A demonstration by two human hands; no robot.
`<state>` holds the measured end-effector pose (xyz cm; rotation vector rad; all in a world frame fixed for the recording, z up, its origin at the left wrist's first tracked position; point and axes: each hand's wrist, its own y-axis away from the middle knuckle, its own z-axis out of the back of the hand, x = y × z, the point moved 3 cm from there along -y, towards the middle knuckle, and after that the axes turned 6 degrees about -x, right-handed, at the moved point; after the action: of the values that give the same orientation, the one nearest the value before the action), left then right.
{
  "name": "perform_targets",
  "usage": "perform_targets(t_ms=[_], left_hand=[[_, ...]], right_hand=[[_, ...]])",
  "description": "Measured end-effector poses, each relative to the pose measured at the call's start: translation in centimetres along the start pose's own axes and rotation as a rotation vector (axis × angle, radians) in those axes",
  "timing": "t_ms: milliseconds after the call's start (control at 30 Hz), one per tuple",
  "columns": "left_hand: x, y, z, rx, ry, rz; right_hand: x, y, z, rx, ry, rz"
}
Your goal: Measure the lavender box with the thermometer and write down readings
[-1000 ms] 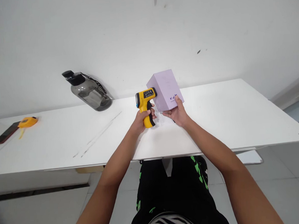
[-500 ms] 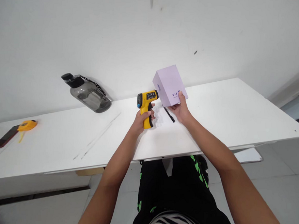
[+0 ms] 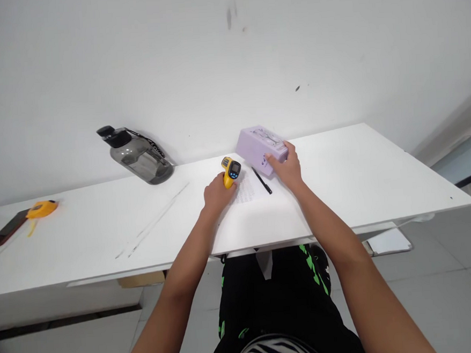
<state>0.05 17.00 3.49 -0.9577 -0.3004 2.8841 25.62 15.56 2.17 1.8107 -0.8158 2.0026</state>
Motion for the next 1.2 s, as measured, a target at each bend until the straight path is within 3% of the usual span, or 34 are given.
perform_targets(t_ms=[133, 233, 367, 500, 567, 700, 833, 933, 1200], left_hand=[[1.5, -0.7, 0.5, -0.058, 0.015, 0.113], [1.9, -0.7, 0.4, -0.023, -0.093, 0.153], [1.7, -0.6, 0.2, 0.043, -0.349, 0.155], [1.5, -0.6, 0.2, 0.071, -0.405, 0.15], [1.6, -0.7, 0.2, 0.078, -0.407, 0.144], [1.7, -0.7, 0.1, 0.07, -0.405, 0.146], [1.7, -0.8, 0.1, 0.066, -0.4, 0.152], [1.7, -0.8, 0.1, 0.081, -0.381, 0.151], [1.7, -0.8, 0.1, 0.087, -0.384, 0.149]], right_hand=[[1.0, 0.7, 0.0, 0.015, 0.215, 0.103], [1.2, 0.4, 0.2, -0.005, 0.361, 0.12], [-0.2, -1.1, 0.4, -0.037, 0.566, 0.13], [-2.2, -2.4, 0.2, -0.059, 0.636, 0.168], [-2.2, -2.5, 0.2, -0.098, 0.691, 0.281], [0.2, -1.0, -0.1, -0.146, 0.753, 0.637], [2.3, 2.4, -1.9, 0.051, 0.717, 0.848], [2.3, 4.5, -3.8, 0.27, 0.826, 0.792], [1.2, 4.9, -4.6, 0.468, 1.118, 0.42]])
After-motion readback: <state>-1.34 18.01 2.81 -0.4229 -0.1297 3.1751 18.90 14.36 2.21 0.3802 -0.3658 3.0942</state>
